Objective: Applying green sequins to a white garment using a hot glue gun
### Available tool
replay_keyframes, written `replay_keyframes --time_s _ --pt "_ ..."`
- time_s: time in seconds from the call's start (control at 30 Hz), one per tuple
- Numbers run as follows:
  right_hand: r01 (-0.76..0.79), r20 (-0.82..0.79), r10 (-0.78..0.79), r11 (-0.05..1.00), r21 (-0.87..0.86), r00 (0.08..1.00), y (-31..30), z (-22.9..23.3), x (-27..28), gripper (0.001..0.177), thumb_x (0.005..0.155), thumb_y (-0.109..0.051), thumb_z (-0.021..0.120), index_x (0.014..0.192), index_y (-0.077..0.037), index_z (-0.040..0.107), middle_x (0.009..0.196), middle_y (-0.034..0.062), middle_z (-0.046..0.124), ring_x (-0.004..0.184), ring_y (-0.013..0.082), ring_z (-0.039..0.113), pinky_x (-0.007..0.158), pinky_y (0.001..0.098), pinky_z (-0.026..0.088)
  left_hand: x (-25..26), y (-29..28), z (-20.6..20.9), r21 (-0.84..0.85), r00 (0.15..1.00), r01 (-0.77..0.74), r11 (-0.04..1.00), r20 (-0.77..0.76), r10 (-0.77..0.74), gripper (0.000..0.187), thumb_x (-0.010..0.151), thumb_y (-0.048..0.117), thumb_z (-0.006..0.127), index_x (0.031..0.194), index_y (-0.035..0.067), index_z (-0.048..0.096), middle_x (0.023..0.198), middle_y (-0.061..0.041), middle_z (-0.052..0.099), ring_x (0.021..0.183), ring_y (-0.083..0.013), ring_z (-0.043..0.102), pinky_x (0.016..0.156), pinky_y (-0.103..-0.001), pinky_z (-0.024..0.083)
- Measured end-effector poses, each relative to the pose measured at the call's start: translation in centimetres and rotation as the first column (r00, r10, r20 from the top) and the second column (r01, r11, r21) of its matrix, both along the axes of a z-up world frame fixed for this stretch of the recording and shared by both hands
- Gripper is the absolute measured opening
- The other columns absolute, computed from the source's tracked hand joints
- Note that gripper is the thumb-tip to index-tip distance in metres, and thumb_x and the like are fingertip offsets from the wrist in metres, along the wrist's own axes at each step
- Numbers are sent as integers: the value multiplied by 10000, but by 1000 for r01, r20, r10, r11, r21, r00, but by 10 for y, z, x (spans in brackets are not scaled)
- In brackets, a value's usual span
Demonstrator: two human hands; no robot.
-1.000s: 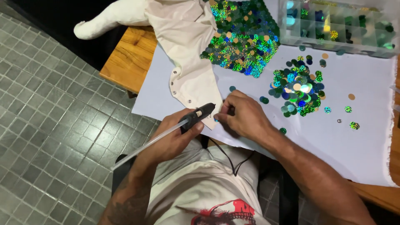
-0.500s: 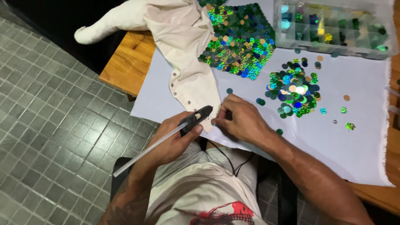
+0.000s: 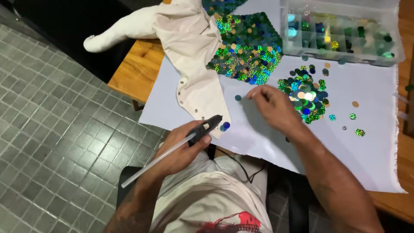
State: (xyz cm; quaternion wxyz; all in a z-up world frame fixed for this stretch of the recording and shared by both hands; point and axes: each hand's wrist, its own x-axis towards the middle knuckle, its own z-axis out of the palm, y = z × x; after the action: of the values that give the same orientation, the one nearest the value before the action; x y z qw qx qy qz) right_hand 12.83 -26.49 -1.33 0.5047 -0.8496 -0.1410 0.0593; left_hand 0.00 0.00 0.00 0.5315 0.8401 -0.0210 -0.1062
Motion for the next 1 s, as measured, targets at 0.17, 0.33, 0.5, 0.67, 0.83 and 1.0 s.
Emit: replay_keyframes --time_s 0.17,0.33,0.5,0.67,0.83,1.0 --pt "-18 423 115 974 -225 899 -16 -39 30 84 977 -158 716 1040 -144 770 888 47 670 796 225 653 722 347 515 1 2 -14 -67 976 34 997 217 -19 350 924 402 705 1054 77 695 1110 -192 738 1036 -419 707 839 -470 550" --pt "-110 588 363 901 -420 723 -2 -41 19 198 934 -183 730 1129 -152 755 1004 61 633 942 293 614 853 407 513 0 -3 -16 -72 970 33 997 244 -14 340 931 397 709 1028 72 698 1082 -185 732 1016 -408 707 822 -466 549" --pt "-148 600 430 875 -461 674 -4 -32 17 137 877 -244 796 978 -151 800 984 58 665 911 276 590 820 392 506 -3 -6 -8 -129 963 62 990 269 -25 307 943 354 699 965 48 683 1052 -198 731 963 -414 716 786 -461 550" --pt "-104 540 485 803 -587 688 4 -11 -5 178 938 -239 691 1096 -182 750 1052 39 650 986 268 590 838 397 492 -2 -8 -5 -146 952 82 986 304 -34 290 948 341 703 967 52 683 1042 -178 730 961 -372 719 777 -430 550" --pt "-43 551 606 694 -718 574 -8 -14 -21 209 953 -198 622 1136 -212 723 1151 47 625 1056 297 567 835 423 450 -2 -5 -5 -167 950 91 982 311 -35 288 945 333 712 958 47 679 1020 -180 729 932 -357 719 775 -433 549" --pt "-146 492 581 730 -668 648 -31 -14 -28 167 914 -171 586 1017 -206 713 1092 33 637 1047 289 598 785 408 478 -4 -2 -8 -175 953 88 981 301 -32 280 940 321 719 944 45 669 1007 -187 727 917 -351 721 763 -430 544"
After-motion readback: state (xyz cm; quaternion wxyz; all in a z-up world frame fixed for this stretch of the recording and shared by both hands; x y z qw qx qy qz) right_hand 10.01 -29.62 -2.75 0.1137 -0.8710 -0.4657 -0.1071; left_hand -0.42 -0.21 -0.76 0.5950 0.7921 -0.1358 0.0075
